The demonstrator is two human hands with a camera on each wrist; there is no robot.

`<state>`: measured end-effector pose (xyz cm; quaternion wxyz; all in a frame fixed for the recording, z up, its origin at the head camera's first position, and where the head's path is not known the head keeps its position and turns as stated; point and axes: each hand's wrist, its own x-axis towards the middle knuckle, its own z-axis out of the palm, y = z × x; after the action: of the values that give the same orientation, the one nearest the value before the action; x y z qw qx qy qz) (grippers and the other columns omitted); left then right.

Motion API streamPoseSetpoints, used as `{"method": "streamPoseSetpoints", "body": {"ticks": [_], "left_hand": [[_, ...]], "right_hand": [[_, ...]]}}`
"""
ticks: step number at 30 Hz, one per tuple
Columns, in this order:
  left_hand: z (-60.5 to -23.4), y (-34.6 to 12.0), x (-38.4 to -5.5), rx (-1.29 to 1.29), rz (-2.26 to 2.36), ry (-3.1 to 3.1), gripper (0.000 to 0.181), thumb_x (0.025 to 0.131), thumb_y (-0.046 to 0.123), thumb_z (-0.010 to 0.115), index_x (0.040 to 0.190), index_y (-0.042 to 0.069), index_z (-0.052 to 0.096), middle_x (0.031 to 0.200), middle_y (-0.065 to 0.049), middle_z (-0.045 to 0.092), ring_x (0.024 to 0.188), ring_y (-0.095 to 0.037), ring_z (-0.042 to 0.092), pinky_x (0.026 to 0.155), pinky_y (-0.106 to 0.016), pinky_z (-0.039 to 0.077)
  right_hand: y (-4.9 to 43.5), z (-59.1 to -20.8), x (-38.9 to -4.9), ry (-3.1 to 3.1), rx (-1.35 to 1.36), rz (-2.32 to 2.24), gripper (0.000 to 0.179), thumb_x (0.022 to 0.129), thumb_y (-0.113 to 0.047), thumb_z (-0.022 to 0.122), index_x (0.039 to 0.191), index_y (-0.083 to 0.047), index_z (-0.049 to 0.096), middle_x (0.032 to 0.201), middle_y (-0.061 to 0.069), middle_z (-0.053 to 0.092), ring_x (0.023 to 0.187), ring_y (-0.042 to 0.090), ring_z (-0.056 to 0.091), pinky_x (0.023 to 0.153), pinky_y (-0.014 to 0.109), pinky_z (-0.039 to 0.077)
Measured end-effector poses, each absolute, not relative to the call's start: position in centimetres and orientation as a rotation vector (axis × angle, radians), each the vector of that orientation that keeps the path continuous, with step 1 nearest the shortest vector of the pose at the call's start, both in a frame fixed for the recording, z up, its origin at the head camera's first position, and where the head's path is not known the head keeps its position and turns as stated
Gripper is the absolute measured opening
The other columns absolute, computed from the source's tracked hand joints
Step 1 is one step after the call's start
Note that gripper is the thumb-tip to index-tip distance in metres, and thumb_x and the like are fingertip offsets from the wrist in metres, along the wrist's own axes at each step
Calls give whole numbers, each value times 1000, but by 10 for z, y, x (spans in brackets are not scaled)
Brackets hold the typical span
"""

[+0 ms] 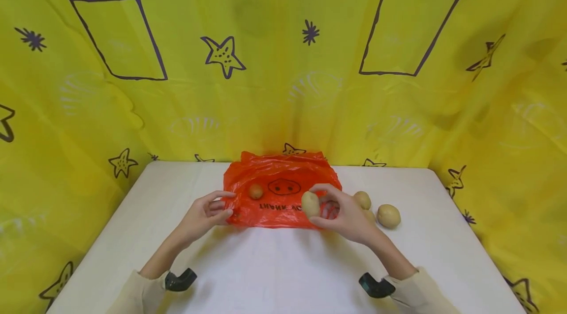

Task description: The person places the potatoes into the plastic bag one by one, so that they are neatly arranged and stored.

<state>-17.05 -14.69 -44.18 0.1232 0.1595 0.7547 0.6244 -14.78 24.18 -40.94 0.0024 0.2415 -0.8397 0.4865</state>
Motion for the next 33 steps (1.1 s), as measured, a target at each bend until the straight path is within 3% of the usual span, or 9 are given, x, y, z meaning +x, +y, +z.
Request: {"method": "streamPoseSetpoints", "body": {"ticks": [18, 26, 33], "left_hand": [[-443, -148, -170, 483, 1822, 2216, 41, 98, 10, 71, 136, 0, 58, 114, -22, 71, 100, -33, 71, 84, -49, 61], [-441, -147, -169, 487, 1818, 2213, 41, 98, 11, 70, 136, 0, 58, 116, -22, 70, 102, -35, 71, 85, -49, 61], [-441, -146, -169, 481, 1824, 2193, 42, 99, 10, 70, 138, 0, 57, 119, -23, 70, 106, -37, 70, 87, -51, 60]], "right_hand": [[198, -448, -182, -2718, 698, 1497, 54, 84, -24, 88, 130, -21, 60, 92, 4, 66, 76, 18, 60, 66, 25, 52], [181, -456, -195, -2738, 645, 1554, 54, 85, -19, 87, 131, -22, 59, 89, 5, 63, 72, 19, 59, 63, 25, 52], [170, -464, -206, -2752, 560, 1573, 55, 85, -17, 86, 133, -17, 59, 98, 10, 64, 81, 21, 60, 67, 27, 55]]}}
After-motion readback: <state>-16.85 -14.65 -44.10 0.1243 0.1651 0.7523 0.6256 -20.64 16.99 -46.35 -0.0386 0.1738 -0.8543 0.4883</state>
